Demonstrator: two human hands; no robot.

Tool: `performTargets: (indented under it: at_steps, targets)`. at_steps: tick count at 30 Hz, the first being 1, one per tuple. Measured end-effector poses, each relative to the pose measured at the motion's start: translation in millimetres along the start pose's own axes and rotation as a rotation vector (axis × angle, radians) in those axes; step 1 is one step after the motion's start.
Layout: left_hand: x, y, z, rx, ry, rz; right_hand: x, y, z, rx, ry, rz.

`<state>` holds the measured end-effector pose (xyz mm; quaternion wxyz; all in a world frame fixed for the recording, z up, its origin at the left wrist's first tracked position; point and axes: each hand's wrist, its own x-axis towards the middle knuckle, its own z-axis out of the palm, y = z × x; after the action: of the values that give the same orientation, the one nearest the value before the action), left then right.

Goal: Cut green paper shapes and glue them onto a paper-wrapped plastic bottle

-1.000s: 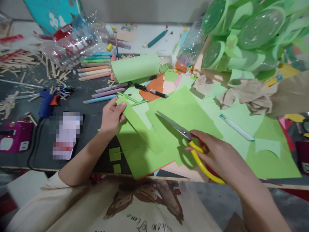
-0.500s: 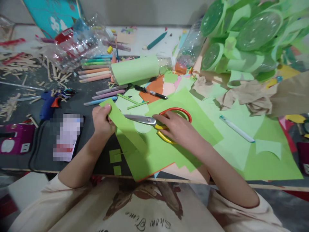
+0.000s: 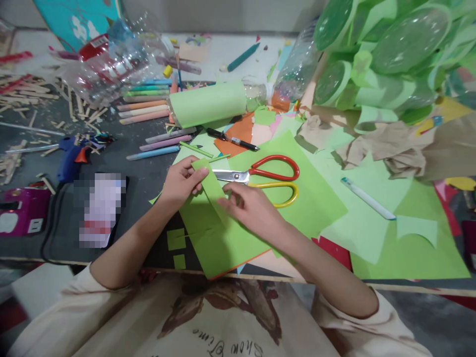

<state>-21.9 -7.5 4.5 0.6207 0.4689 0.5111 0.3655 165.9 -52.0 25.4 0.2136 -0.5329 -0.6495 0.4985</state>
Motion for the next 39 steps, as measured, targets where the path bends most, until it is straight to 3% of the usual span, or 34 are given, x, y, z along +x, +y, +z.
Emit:
performTargets:
  at_steps: [2, 4, 11, 15, 18, 21, 26, 28, 32, 39]
  targets:
    - [-1.1, 1.5, 0.2, -0.004, 0.007, 0.03, 4.5, 4.9, 10.9, 0.099, -0.077, 0.029]
    - [-1.5, 2.5, -0.2, -0.044, 0.014, 0.072, 6.9, 9.9, 15.2, 0.211, -0.068, 0.022]
    - [-1.7, 1.2, -0.7, -0.067, 0.044, 0.144, 1.8, 16.8, 11.6, 0.607, 0.471, 0.074]
    - [-5.4, 2.2, -1.4, -0.049, 0.039, 0.169, 7.1, 21.6, 8.9, 0.693, 0.567, 0.047]
    - [-7.3, 3.7, -3.8, -0.042, 0.105, 0.192, 8.2, 25.2, 9.7, 0.748, 0.634, 0.022]
    - [-7.4, 3.2, -5.6, -0.009, 0.193, 0.231, 0.3, 27.4, 15.2, 0.717, 0.567, 0.021]
    - [-2.3, -3.9, -5.5, -0.036, 0.322, 0.306, -10.6, 33.3, 25.3, 0.58, 0.202, 0.204]
    - [0.7, -6.7, -5.3, -0.091, 0.337, 0.321, -7.7, 37.9, 26.0, 0.556, 0.197, 0.254]
    - [5.4, -11.0, -6.5, -0.15, 0.314, 0.346, 3.8, 46.0, 23.6, 0.588, 0.252, 0.203]
    - [11.1, -19.1, -9.8, -0.03, 0.253, 0.315, 13.1, 47.9, 18.8, 0.646, 0.264, 0.123]
